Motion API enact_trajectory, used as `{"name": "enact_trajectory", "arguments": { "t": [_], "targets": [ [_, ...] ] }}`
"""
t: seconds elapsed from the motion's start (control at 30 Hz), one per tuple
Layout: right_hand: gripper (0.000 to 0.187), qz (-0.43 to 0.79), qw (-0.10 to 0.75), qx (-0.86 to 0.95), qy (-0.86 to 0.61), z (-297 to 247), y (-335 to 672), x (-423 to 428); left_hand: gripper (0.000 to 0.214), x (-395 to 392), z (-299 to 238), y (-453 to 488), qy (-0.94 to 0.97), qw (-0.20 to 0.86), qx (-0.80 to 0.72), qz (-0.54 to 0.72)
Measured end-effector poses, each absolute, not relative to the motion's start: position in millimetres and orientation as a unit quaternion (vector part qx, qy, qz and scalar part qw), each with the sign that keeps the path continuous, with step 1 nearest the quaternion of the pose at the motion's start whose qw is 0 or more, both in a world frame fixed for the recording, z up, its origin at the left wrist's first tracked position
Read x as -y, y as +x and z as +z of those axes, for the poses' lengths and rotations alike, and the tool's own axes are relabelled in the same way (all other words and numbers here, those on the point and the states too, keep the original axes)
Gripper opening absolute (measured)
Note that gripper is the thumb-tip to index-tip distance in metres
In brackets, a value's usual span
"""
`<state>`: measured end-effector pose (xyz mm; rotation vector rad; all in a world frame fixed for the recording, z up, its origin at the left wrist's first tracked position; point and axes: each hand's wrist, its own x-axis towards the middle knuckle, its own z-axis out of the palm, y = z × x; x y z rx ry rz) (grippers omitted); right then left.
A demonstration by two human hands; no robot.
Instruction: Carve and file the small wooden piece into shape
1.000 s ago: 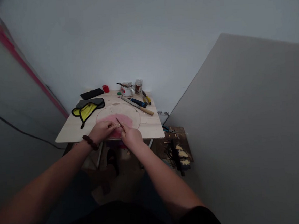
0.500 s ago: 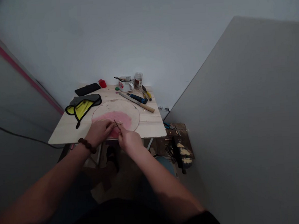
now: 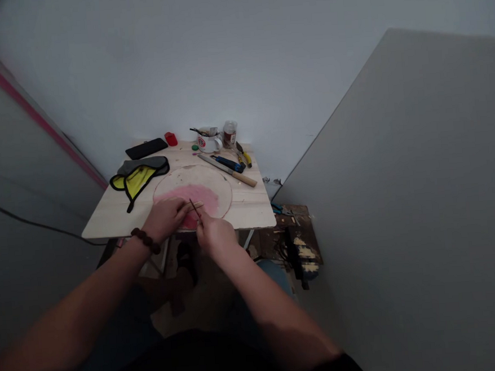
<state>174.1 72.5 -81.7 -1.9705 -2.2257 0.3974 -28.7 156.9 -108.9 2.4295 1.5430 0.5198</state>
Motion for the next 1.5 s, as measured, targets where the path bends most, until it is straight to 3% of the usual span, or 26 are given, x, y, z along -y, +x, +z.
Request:
{"name": "enact_trajectory", "arguments": {
  "t": [0.73, 1.17, 1.5],
  "targets": [
    [0.061, 0.151, 0.077, 0.744, -0.647, -74.1, 173.8, -78.7, 0.050, -156.0, -106.6, -27.4, 0.826, 0.114, -0.523, 0.177],
    [0.049, 0.196, 0.142, 0.742, -0.625, -80.5, 169.2, -97.7, 0.051, -158.4, -112.3, -29.5, 0.831, 0.107, -0.518, 0.170],
    [0.056, 0.205, 0.167, 0.727, -0.634, -85.9, 177.9, -85.5, 0.046, -157.1, -110.7, -27.8, 0.831, 0.106, -0.518, 0.174]
  ]
}}
